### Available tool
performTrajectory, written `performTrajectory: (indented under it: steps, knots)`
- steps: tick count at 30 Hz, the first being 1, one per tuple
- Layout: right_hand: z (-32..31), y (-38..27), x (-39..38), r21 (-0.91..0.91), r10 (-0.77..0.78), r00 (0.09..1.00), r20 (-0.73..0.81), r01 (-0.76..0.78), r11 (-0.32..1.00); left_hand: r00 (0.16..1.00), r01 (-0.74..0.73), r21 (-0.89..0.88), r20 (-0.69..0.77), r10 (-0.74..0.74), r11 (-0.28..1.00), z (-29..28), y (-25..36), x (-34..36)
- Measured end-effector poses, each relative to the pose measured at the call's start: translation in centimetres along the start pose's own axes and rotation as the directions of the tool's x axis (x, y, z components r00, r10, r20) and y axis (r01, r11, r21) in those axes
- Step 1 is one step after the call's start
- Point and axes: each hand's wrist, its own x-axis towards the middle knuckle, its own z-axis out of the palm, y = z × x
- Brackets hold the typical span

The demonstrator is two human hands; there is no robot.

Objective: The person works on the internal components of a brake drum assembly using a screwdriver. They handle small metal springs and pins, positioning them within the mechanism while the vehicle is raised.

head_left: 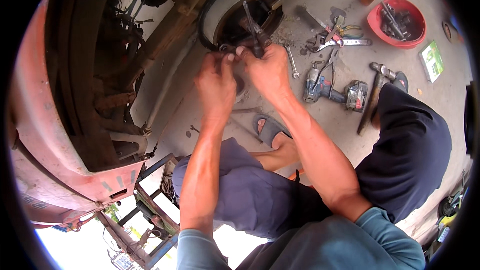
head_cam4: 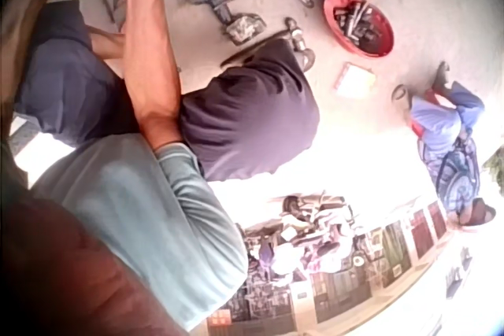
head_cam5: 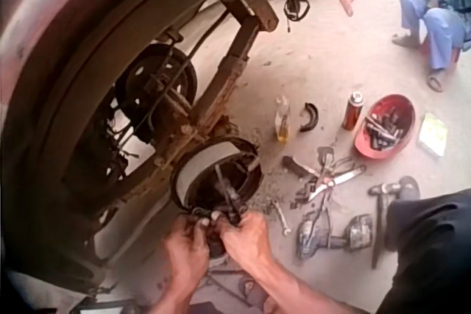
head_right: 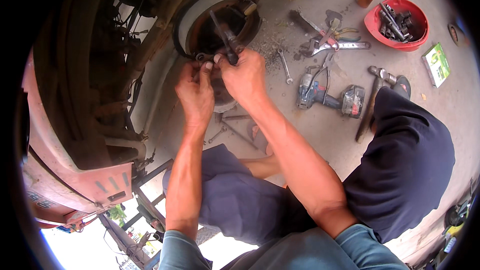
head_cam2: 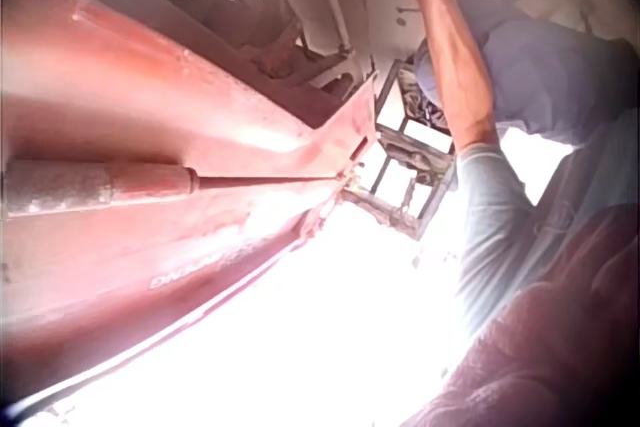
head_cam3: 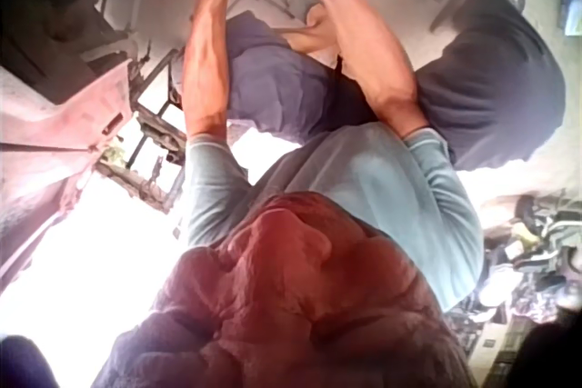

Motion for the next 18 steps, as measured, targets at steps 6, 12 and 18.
performTrajectory:
  steps: [6, 12, 18]
  knots:
    - [0.2, 0.3, 0.3, 0.061, 0.072, 0.997, 0.021, -0.073, 0.995, 0.999, 0.03, -0.112, -0.033, -0.034, 0.993, 0.3, 0.6, 0.0]
    - [-0.1, 0.2, -0.3, -0.043, -0.016, 1.0, 0.012, 0.017, 0.999, 0.994, 0.043, -0.358, -0.077, -0.075, 0.933, 0.5, 0.7, 0.2]
    - [-0.3, 0.4, 0.2, 0.067, 0.055, 0.997, 0.061, -0.059, 0.996, 0.992, 0.102, -0.333, -0.033, -0.119, 0.938, 0.6, 1.2, 0.1]
